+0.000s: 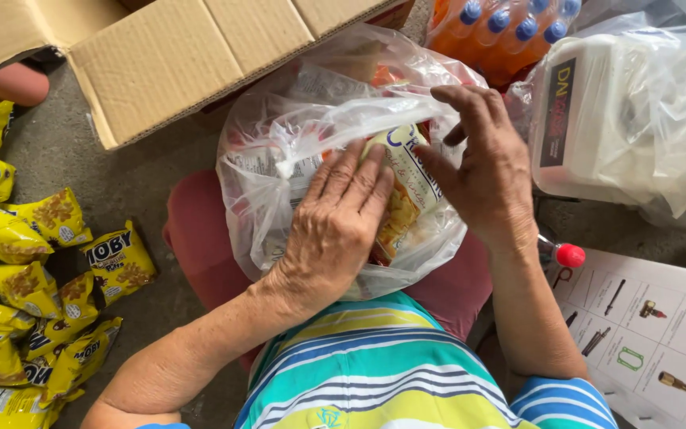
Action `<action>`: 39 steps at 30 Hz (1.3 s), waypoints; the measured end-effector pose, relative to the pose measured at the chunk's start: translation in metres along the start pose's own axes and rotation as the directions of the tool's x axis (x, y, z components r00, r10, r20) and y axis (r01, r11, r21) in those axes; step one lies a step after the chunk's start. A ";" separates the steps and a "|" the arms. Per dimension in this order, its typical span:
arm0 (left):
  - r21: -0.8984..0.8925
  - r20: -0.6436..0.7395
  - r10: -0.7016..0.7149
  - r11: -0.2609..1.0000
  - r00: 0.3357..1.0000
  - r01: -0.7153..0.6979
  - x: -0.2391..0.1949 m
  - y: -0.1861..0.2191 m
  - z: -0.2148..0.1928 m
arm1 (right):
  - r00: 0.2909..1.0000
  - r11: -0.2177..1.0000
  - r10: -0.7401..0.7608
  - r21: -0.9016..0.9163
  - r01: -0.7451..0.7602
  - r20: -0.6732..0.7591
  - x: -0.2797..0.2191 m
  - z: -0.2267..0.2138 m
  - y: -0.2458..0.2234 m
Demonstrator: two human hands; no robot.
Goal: Packing various snack bags from a cardboard box into a clear plastic bag.
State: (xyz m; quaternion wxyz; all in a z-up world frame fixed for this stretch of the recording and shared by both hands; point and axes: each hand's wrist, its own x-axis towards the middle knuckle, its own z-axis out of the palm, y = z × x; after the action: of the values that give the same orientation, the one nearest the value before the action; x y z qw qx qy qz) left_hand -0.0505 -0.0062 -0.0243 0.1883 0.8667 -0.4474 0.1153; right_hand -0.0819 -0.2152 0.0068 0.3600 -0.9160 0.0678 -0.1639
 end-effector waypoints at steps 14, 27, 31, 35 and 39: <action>0.218 0.017 -0.399 0.896 0.917 0.386 0.071 -0.164 -0.065 | 0.878 0.856 -0.474 -0.267 0.442 -0.067 0.080 0.004 -0.034; 0.225 -0.023 -0.347 0.912 0.938 0.343 0.014 -0.156 0.005 | 0.869 0.855 -0.429 -0.199 0.479 0.248 0.159 0.121 0.047; -0.056 0.234 -0.451 0.878 0.861 0.476 0.057 -0.193 -0.019 | 0.849 0.815 -0.522 -0.246 0.525 0.082 0.118 0.118 0.039; -0.225 0.122 -0.533 0.807 0.837 0.546 0.115 -0.269 0.030 | 0.878 0.840 -0.474 -0.262 0.475 0.070 0.102 0.116 0.034; -0.023 0.283 -0.723 0.652 0.630 0.758 0.141 -0.340 0.141 | 0.884 0.847 -0.462 -0.258 0.464 0.072 0.097 0.116 0.032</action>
State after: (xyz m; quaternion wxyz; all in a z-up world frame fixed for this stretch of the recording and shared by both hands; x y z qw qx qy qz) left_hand 0.3130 0.0100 -0.1754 0.2217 0.9654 -0.0779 -0.1133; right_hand 0.0490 -0.1879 -0.0702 0.1831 -0.9458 -0.1347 -0.2317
